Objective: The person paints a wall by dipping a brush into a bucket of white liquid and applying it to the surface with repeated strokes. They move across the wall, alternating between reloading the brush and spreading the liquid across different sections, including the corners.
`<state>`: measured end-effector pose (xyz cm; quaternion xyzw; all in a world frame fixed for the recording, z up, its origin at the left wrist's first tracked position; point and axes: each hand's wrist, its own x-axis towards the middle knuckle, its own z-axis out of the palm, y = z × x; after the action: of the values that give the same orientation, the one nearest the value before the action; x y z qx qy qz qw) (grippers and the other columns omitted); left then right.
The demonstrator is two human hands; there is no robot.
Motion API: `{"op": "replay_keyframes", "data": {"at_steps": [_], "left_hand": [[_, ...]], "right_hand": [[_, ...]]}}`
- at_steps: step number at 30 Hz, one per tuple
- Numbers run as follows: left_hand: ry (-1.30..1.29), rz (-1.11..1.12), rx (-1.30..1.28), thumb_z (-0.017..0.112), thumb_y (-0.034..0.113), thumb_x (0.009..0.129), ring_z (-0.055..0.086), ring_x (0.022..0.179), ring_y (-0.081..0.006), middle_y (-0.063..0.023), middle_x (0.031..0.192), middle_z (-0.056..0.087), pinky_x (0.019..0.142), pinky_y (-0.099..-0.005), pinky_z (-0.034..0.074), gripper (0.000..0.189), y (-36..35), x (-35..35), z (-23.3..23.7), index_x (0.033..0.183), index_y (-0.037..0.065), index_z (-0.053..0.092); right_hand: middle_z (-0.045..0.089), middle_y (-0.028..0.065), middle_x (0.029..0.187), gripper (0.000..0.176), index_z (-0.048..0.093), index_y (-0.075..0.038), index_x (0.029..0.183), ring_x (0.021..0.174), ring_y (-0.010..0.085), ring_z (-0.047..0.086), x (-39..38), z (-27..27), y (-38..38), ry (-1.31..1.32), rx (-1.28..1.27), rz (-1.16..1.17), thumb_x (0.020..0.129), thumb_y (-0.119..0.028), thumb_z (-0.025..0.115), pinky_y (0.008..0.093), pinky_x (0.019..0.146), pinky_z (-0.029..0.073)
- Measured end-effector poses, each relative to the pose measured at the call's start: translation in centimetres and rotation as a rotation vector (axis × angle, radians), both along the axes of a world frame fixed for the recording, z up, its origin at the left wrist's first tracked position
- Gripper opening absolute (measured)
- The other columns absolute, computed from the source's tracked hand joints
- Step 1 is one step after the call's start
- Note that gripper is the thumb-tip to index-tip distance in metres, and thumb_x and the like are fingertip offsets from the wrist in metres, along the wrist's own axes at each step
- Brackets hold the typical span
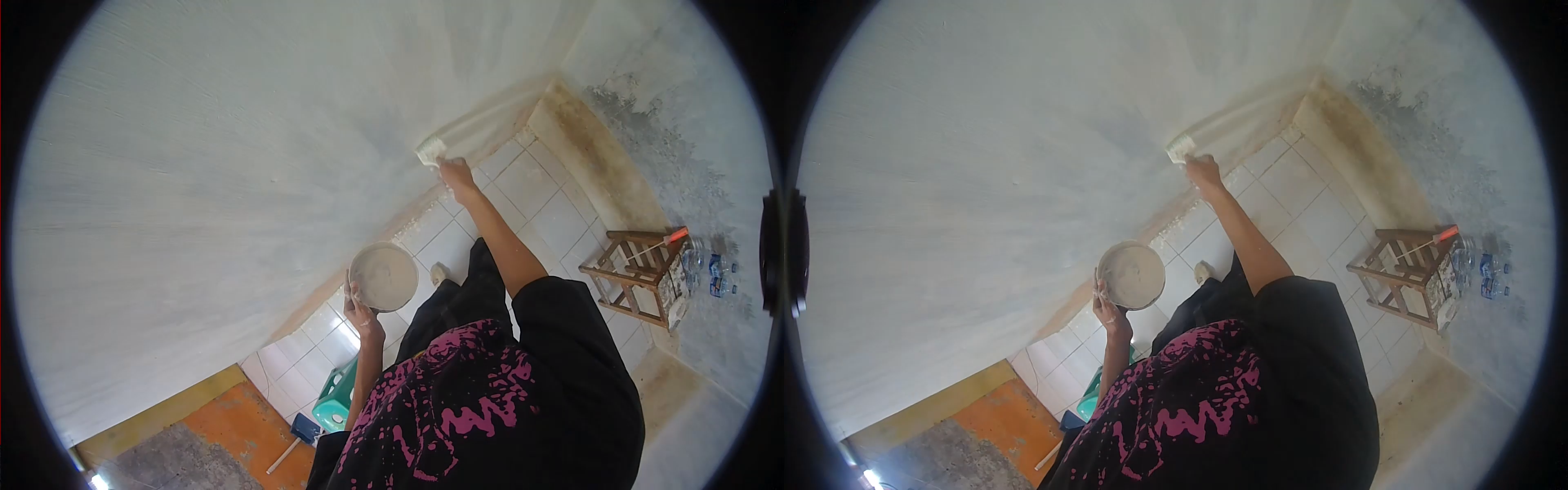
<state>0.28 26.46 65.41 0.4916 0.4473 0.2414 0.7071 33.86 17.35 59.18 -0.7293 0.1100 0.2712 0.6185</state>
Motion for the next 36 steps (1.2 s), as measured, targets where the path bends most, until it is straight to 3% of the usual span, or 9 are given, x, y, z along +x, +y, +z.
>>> {"op": "replay_keyframes", "data": {"at_steps": [6,9,16,18,21,22,28,32,36], "left_hand": [[0.008,0.025,-0.100,0.056,0.044,0.094,0.059,0.111,-0.0255,-0.0126,0.129,0.054,0.081,-0.0400,0.057,0.062,0.1,-0.7,-2.2,0.144,0.011,0.041],[0.025,0.017,-0.093,0.057,0.043,0.094,0.059,0.111,-0.0264,-0.0129,0.130,0.054,0.080,-0.0394,0.057,0.062,-0.1,-0.9,-2.0,0.145,0.011,0.040],[0.045,0.039,-0.041,0.057,0.041,0.094,0.060,0.109,-0.0262,-0.0128,0.129,0.054,0.079,-0.0390,0.057,0.061,-0.6,-0.3,-1.9,0.144,0.011,0.041],[0.111,0.051,-0.086,0.057,0.041,0.094,0.061,0.108,-0.0262,-0.0126,0.129,0.054,0.079,-0.0391,0.057,0.060,-0.9,-0.4,-1.7,0.144,0.011,0.042],[0.095,-0.023,-0.052,0.058,0.040,0.093,0.061,0.107,-0.0263,-0.0120,0.128,0.055,0.079,-0.0390,0.058,0.060,-0.5,-1.2,-2.9,0.143,0.011,0.043],[0.085,-0.034,-0.047,0.058,0.040,0.093,0.061,0.107,-0.0263,-0.0120,0.128,0.055,0.079,-0.0390,0.058,0.060,-0.4,-1.1,-2.9,0.143,0.011,0.043],[0.038,-0.006,-0.047,0.057,0.042,0.093,0.061,0.107,-0.0260,-0.0129,0.127,0.055,0.081,-0.0393,0.058,0.062,-1.1,0.1,-1.5,0.144,0.010,0.041],[0.044,-0.027,-0.095,0.057,0.044,0.094,0.061,0.108,-0.0260,-0.0134,0.128,0.055,0.081,-0.0399,0.057,0.063,-1.0,-0.4,-2.0,0.144,0.010,0.041],[0.072,-0.021,-0.027,0.056,0.044,0.094,0.060,0.110,-0.0274,-0.0135,0.130,0.054,0.082,-0.0412,0.057,0.063,-1.0,-0.6,-2.8,0.144,0.010,0.041]], "right_hand": [[0.048,0.0013,0.061,0.043,0.062,0.001,0.078,0.049,0.0083,0.043,0.8,15.9,-2.5,-0.180,0.095,0.160,0.093,-0.040,0.058,0.0246,0.045,0.033],[0.043,-0.0015,0.055,0.050,0.061,-0.002,0.069,0.047,0.0078,0.041,-0.1,18.5,-1.9,-0.229,0.183,0.194,0.094,-0.045,0.056,0.0241,0.044,0.031],[0.045,-0.0012,0.052,0.056,0.062,-0.004,0.067,0.046,0.0088,0.043,2.2,-3.6,-1.0,-0.152,0.150,0.175,0.091,-0.054,0.056,0.0243,0.044,0.033],[0.058,0.0061,0.061,0.052,0.065,-0.002,0.080,0.053,0.0150,0.055,1.9,-7.3,-1.7,0.116,-0.122,0.165,0.090,-0.052,0.056,0.0295,0.050,0.043],[0.067,0.0152,0.077,0.047,0.064,0.001,0.099,0.066,0.0228,0.065,1.9,-10.4,-0.4,0.090,-0.372,0.123,0.089,-0.044,0.057,0.0359,0.061,0.051],[0.062,0.0103,0.073,0.049,0.054,0.002,0.111,0.055,0.0173,0.057,2.4,-10.8,0.3,0.084,-0.375,0.102,0.089,-0.041,0.057,0.0324,0.045,0.042],[0.062,0.0122,0.082,0.042,0.057,0.001,0.105,0.069,0.0196,0.058,2.1,4.6,0.4,-0.055,-0.150,0.210,0.091,-0.038,0.057,0.0325,0.057,0.045],[0.052,0.0051,0.063,0.048,0.057,-0.002,0.078,0.058,0.0160,0.049,0.5,18.4,-2.3,-0.166,-0.025,0.267,0.094,-0.048,0.053,0.0328,0.052,0.039],[0.039,-0.0002,0.051,0.064,0.050,-0.003,0.056,0.050,0.0144,0.039,2.0,15.2,-1.8,-0.500,0.138,0.310,0.095,-0.054,0.049,0.0336,0.051,0.035]]}}
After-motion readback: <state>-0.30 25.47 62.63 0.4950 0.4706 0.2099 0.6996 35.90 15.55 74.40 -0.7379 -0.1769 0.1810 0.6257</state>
